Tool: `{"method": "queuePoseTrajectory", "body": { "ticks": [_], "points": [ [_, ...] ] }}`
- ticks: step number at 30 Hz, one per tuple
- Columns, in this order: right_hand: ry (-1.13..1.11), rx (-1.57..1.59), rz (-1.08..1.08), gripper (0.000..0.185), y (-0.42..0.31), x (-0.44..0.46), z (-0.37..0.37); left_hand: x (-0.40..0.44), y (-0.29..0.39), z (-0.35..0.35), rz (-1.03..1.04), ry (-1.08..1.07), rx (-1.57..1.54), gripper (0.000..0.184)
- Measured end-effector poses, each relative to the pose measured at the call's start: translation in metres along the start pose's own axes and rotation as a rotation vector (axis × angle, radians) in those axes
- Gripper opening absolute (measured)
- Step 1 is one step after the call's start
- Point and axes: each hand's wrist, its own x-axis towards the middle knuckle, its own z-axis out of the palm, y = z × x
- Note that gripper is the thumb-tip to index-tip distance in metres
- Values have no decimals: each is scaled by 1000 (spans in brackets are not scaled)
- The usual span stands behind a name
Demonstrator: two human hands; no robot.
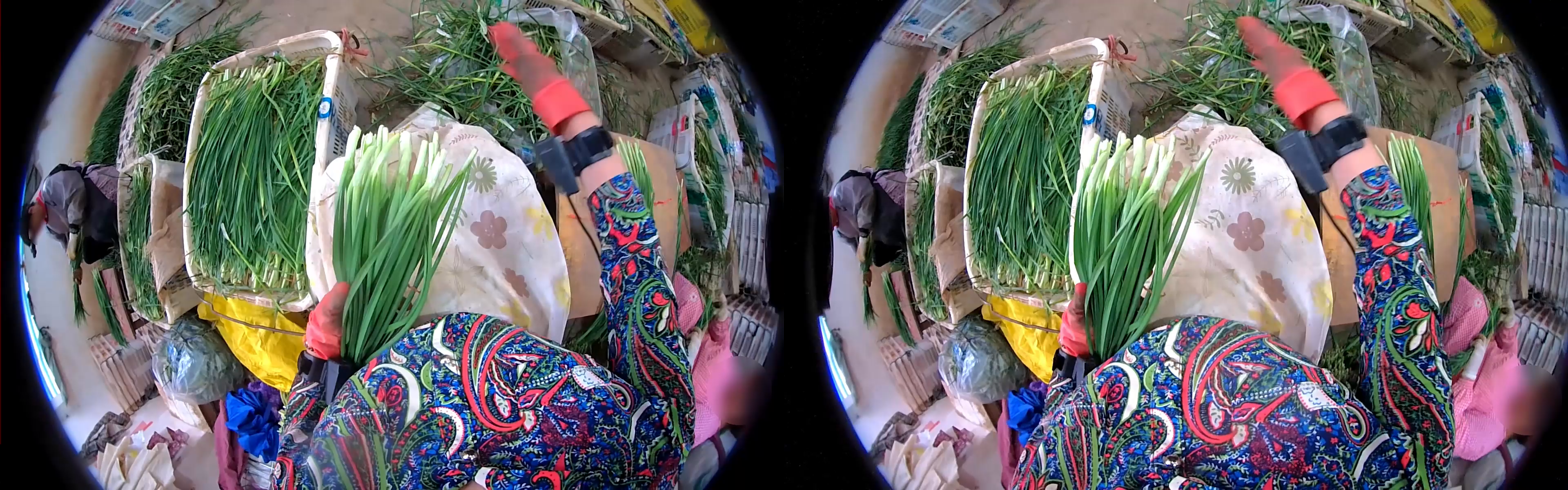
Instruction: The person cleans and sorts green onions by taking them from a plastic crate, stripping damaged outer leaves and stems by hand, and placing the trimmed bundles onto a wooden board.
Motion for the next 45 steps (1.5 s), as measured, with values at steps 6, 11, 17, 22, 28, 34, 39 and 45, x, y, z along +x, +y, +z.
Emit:
{"method": "queuePoseTrajectory", "body": {
  "ticks": [6, 11, 17, 22, 28, 34, 39, 45],
  "points": [
    [-651, 217, -263, 66, 65, -19, 54, 11, -4, -31, 332, 159, 865, 42],
    [-520, 705, 208, 79, 85, -79, 40, 7, 9, 1, 181, 70, 471, 46],
    [-615, 700, 139, 72, 32, -127, 109, 36, 34, 54, 187, -184, 1046, 43],
    [-672, 524, 152, 66, 3, -117, 116, 54, 36, 49, 57, -409, 761, 48],
    [-498, 221, -482, 28, -72, -110, 89, 39, 70, 89, 113, -240, 1391, 79],
    [-191, 288, -769, 21, -193, -70, -2, 46, 167, 38, 840, 469, 1690, 64],
    [-121, 121, -814, 24, -169, -85, 46, 31, 146, 189, 1830, 18, 1579, 57],
    [-167, 191, -724, 34, -159, -98, 72, 102, 94, 248, 1845, -342, 1880, 64]
  ]
}}
